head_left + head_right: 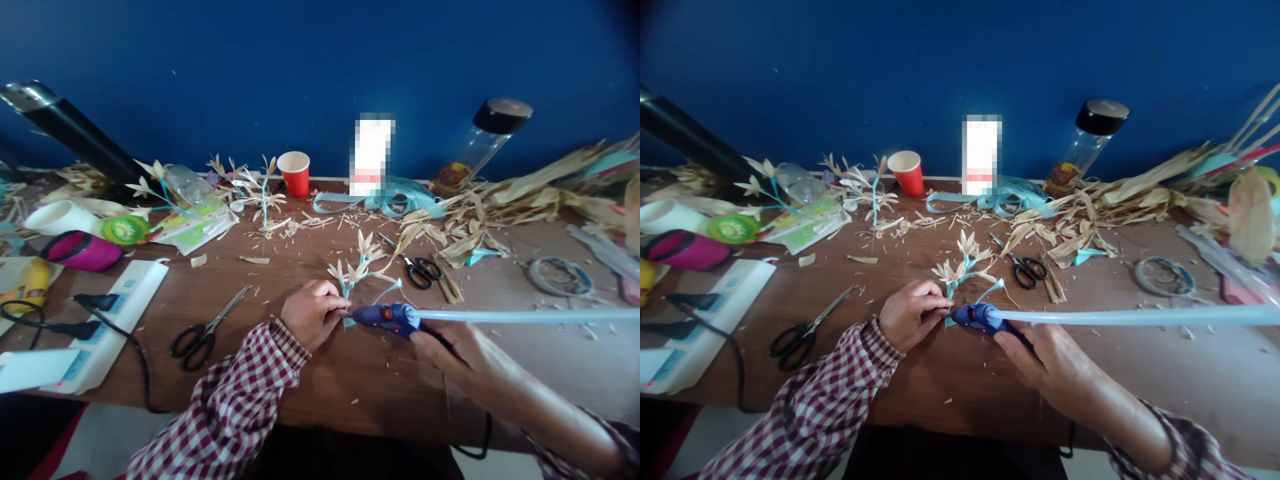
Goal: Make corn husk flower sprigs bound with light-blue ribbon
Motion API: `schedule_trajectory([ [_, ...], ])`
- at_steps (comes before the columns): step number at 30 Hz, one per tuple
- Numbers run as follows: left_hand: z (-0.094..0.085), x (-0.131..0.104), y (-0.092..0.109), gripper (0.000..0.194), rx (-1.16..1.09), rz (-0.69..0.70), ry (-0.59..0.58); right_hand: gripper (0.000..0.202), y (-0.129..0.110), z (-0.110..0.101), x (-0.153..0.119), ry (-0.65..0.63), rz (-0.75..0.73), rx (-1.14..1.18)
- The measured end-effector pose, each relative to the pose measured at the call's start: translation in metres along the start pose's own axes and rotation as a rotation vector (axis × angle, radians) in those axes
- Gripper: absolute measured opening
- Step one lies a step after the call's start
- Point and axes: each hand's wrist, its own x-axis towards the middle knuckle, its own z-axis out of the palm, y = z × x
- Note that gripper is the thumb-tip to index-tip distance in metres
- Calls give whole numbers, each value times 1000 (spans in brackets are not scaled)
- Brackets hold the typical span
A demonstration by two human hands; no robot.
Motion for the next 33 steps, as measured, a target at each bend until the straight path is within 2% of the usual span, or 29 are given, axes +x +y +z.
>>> schedule_trajectory([
  [6, 2, 1, 0, 18, 14, 7, 8, 27, 2, -2, -4, -21, 41, 2],
  [12, 1, 0, 0, 19, 16, 18, 5, 23, -1, 1, -3, 21, -43, 64],
  [18, 1, 0, 1, 19, 19, 10, 2, 25, 3, 3, -5, 64, -29, 34],
  [26, 1, 1, 1, 19, 15, 12, 3, 24, 0, 1, -4, -2, -31, 88],
  [33, 0, 1, 2, 19, 9, 4, 0, 24, 2, 1, -2, 41, -34, 70],
])
